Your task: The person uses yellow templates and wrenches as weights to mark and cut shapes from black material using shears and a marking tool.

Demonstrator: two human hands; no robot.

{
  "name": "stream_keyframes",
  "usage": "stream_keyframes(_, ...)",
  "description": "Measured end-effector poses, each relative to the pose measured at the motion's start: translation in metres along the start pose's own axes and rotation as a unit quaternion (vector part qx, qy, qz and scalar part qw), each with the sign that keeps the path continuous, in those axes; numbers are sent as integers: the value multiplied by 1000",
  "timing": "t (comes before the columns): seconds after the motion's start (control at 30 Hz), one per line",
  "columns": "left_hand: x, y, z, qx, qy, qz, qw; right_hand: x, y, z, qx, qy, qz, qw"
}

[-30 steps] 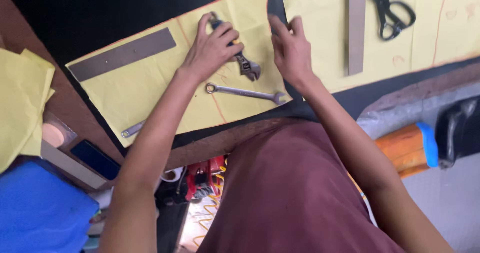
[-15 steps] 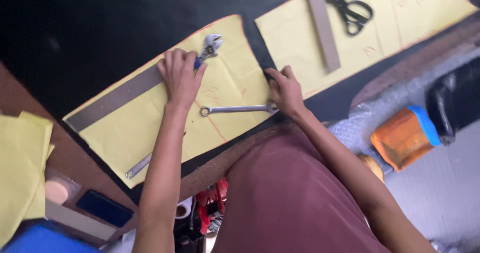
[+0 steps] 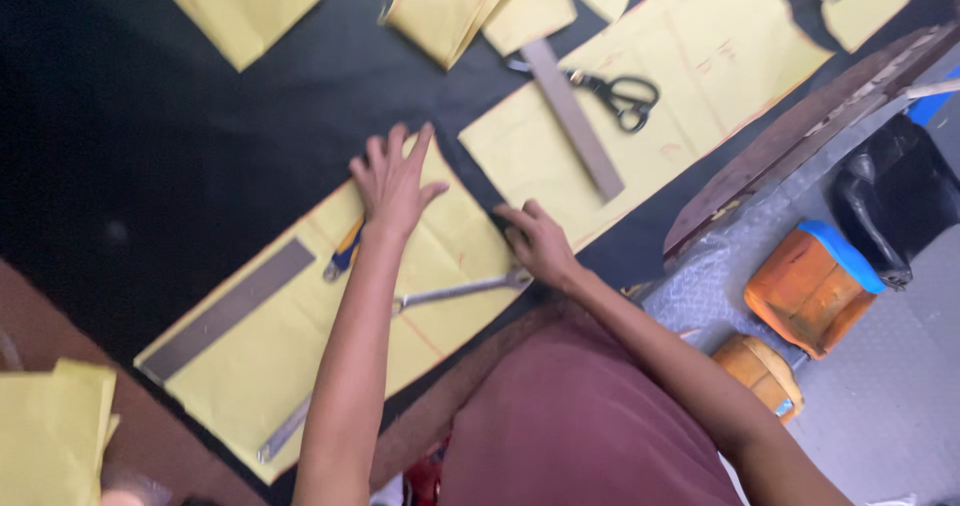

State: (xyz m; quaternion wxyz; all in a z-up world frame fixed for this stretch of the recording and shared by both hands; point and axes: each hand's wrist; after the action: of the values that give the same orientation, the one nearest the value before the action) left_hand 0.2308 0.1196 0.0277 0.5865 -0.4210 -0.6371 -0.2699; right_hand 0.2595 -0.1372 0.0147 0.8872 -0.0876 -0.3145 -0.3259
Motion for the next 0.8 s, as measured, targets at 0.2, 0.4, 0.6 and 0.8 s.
stream_keyframes(0.2, 9, 1, -18, 55, 52, 78, 994, 51, 21, -20, -39, 72, -21, 996)
stream_keyframes(0.4, 12, 0, -41, 139, -73, -25, 987, 147, 91, -118, -145, 132, -165, 967)
stream_keyframes(0.6, -19, 1, -123, 106, -124, -158, 974, 266, 222, -283, -197, 105, -298, 928)
stream_keyframes(0.8, -22, 16, -203, 141, -201, -165, 955, 372, 386, -403, -311, 341, -385, 799)
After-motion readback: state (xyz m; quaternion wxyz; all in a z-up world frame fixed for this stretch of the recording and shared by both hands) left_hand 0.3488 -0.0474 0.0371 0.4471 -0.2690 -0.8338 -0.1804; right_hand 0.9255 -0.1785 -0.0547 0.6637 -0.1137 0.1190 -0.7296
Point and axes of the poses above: each hand's wrist, its own y-axis towards the middle knuckle, its own x-axis out of the back of the hand, z = x × y, and after that the axes turned 13 degrees about x, right-handed
